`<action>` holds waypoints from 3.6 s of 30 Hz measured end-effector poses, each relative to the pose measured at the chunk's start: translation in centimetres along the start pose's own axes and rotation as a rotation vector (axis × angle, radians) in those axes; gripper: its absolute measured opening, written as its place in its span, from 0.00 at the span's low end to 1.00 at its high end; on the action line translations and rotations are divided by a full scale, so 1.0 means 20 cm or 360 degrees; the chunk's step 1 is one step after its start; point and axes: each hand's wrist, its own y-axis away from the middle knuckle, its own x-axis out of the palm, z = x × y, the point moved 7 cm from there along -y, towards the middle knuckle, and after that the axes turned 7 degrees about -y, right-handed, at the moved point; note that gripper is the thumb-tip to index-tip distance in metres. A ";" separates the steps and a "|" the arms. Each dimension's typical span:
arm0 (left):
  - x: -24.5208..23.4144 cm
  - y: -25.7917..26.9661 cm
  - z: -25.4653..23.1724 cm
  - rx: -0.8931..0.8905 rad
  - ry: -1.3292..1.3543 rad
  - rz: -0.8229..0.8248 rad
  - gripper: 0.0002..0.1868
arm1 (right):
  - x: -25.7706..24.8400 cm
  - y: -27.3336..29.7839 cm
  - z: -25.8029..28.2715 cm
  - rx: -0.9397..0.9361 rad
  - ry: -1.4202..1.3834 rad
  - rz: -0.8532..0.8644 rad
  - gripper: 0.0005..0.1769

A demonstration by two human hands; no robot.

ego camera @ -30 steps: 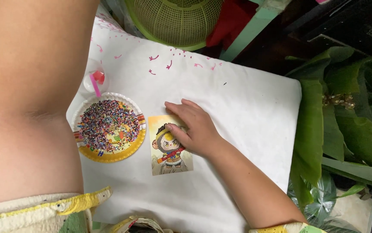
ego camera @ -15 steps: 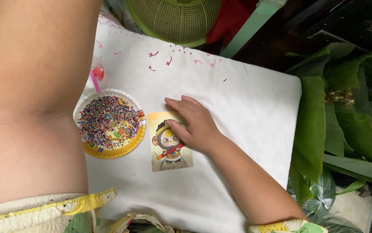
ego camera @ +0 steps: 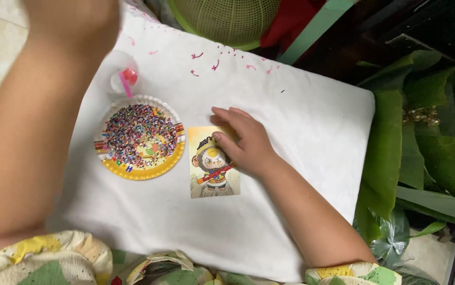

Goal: A person is meticulously decorating a cartoon character card by picking up small, colorful beads with a pink stylus tool and adhering them to the card's surface.

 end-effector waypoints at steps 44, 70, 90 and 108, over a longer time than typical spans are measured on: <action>0.06 0.50 -0.10 -0.1412 -0.0029 0.1239 0.14 | 0.01 0.03 -0.08 0.0111 -0.0349 -0.0113 0.15; 0.02 0.48 -0.11 -0.1256 0.0032 0.1312 0.05 | 0.02 0.04 -0.09 0.0047 -0.0328 -0.0079 0.15; 0.11 0.57 -0.08 -0.1351 0.0099 0.1582 0.07 | 0.02 0.03 -0.07 0.0012 -0.0289 -0.0065 0.15; 0.15 0.52 -0.12 -0.0665 0.0000 0.1175 0.05 | 0.01 0.04 -0.08 0.0029 -0.0289 -0.0062 0.14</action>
